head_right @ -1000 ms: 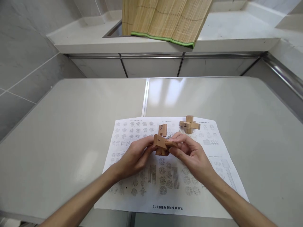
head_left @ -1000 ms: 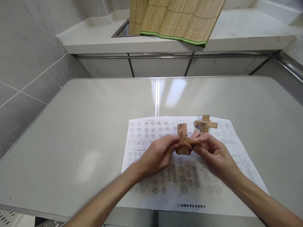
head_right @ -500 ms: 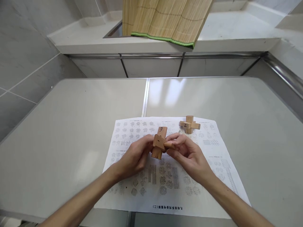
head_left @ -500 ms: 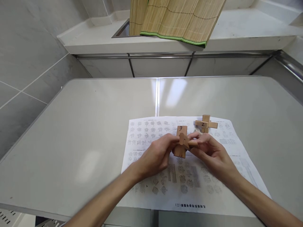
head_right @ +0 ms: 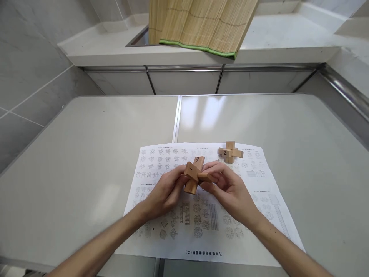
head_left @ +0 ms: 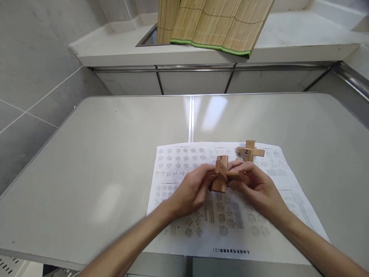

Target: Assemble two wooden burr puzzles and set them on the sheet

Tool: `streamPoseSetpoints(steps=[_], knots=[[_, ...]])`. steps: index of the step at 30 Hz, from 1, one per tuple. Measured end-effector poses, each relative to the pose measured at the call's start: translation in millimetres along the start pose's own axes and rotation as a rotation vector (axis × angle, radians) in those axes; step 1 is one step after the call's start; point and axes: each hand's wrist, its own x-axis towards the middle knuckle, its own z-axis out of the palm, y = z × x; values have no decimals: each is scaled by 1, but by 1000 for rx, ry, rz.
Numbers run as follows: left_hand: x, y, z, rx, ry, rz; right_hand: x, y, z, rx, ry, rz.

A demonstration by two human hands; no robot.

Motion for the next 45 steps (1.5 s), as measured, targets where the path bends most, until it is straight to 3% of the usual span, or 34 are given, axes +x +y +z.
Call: streamPoseSetpoints(steps=[7,11,16,24,33,39,45], knots=[[1,2,-3,27,-3,39,-6,2,2,-170,59,-77],[1,3,-6,36,-16,68,-7,4,4,-133,48,-133],[1,3,-7,60,-22,56,-6,6,3,-68,38,-109],[2,4,-6,-3,-59,-18,-2,1,-4,-151,-33,-105],[0,0,-1,116,75,72,-4,4,-3,-128,14,-87],[-3,0,3,124,150,94,-1,6,-10,-14,-30,-21],[-4,1,-2,61,55,99,-4,10,-16,90,-108,31]])
